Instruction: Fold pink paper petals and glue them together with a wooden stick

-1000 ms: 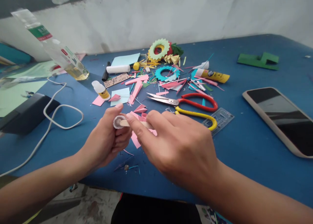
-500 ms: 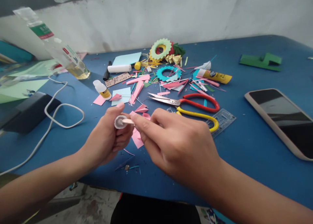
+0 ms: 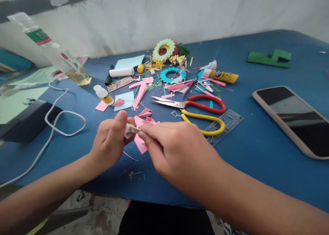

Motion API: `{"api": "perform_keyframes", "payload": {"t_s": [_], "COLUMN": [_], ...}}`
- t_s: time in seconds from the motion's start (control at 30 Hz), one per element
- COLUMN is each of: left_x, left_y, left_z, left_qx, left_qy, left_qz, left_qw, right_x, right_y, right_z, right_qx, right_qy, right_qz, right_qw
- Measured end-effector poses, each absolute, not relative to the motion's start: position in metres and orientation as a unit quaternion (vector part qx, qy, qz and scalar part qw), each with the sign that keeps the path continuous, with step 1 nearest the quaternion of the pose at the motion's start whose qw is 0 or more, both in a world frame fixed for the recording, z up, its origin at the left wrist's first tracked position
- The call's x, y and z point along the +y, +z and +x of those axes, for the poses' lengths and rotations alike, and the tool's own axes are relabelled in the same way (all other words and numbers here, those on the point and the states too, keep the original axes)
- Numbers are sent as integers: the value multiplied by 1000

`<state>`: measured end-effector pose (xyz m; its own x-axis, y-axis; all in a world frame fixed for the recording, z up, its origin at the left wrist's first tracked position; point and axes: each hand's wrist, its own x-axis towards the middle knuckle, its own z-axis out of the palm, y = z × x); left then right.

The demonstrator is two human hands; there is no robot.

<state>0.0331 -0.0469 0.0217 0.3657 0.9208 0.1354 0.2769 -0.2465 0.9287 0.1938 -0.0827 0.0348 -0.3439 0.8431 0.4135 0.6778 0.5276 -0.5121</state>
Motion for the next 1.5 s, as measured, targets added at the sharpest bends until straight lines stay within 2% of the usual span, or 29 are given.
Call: {"api": "perform_keyframes", "payload": {"t_s": [0.13,0.23,0.4,0.6,0.73,0.93,1.27,1.5], "left_x": [-46,-46,-46,-47,-47,-46,-46,-45], "left_y": [24,23,24,31,32,29,29,26], "left_z": [35,33,30,29,27,27,29,29], "left_qx": [446,444,402,403,417,414,430,409], "left_qy": [346,347,347,336,352,360,369,371], "left_qz": [658,689,775,798,792,782,761,783], "left_qw": [499,456,343,298,274,296,316,286], "right_x": [-81,-82,-80,-74,-73,-76,-76,-77], "right_y": [35,37,46,47,46,45,47,45], "right_z": [196,197,199,202,203,201,199,199], "right_qx": [-804,-802,-768,-697,-662,-684,-695,-723], "right_qy": [135,141,313,485,541,499,463,391], "right_qz": [-474,-480,-484,-467,-466,-457,-466,-481], "right_qw": [333,326,279,247,228,274,294,305]}}
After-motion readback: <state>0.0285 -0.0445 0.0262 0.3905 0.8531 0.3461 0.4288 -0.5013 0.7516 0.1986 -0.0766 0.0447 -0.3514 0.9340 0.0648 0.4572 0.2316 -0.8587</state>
